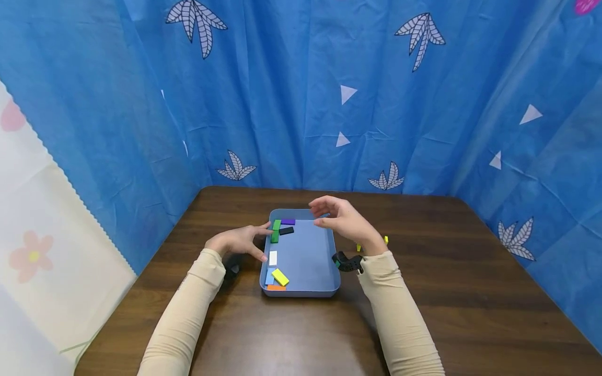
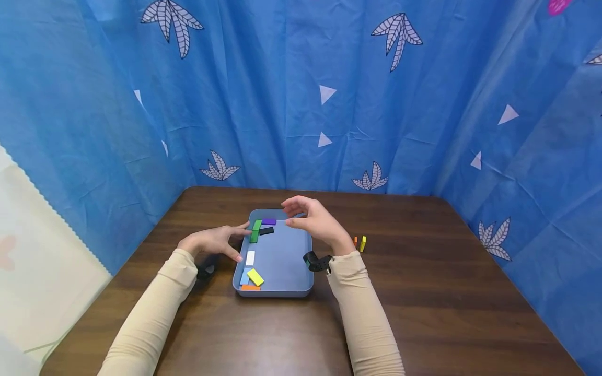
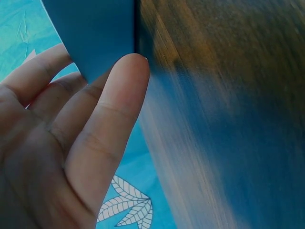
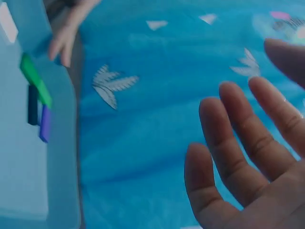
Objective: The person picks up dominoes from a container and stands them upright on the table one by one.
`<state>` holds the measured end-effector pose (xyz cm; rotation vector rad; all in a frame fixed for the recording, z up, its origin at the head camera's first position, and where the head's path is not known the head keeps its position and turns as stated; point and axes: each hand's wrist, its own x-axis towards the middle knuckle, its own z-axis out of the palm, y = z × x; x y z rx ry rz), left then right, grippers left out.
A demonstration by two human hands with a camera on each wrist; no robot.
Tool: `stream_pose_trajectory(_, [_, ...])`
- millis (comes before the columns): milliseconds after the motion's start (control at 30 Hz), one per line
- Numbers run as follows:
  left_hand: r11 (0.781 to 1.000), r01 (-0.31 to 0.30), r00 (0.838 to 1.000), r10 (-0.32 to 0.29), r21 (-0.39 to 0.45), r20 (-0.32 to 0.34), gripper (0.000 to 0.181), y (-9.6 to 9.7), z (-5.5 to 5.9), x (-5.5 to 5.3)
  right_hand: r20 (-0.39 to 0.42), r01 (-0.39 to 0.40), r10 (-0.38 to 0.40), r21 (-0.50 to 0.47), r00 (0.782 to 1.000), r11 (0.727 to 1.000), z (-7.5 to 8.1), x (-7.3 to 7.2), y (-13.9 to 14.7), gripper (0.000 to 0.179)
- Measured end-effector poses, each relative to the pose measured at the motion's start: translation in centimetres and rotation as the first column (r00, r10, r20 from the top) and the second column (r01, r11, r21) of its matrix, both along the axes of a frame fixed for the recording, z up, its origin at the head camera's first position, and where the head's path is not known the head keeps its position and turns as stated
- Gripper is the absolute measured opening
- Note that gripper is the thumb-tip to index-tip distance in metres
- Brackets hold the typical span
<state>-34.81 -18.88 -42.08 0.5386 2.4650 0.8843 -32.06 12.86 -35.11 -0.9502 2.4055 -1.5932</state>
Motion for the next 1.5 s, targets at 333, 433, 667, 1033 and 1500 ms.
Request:
stream_pose_trajectory(333, [1.000, -0.025, 1.000, 0.025, -0.014, 0.016, 0.088, 0.1, 0.4, 0.4, 0.100, -0.229, 0.209, 0.277, 0.973, 0.933, -1.6, -1.4, -3.7, 0.043])
stream_pose_trajectory(433, [1.000, -0.014, 1.000, 0.014, -0.009, 0.007, 0.088, 0.1, 0.4, 0.4, 0.157, -0.277, 0.237, 0.326, 0.959, 0.904, -2.4, -1.5, -4.7, 0.044])
stream_pose_trajectory(667, [1.000, -0.001, 1.000, 0.001, -0.007, 0.003, 0.087, 0.2, 0.4, 0.4, 0.258, -0.387, 0.302, 0.411, 0.918, 0.825, -4.5, -1.4, -6.4, 0.056])
stream_pose_trajectory(1033, [1.000, 0.022, 1.000, -0.022, -0.016, -0.016, 0.087, 0.0, 0.4, 0.3, 0.323, -0.409, 0.263, 0.569, 0.909, 0.713, -5.8, -1.2, -7.5, 0.061])
stream_pose_trajectory(1500, [0.999, 0.025, 1.000, -0.026, -0.022, -0.016, 0.088, 0.1, 0.3, 0.1, 0.271, -0.379, 0.265, 0.654, 0.926, 0.655, -7.0, -1.2, -8.7, 0.055])
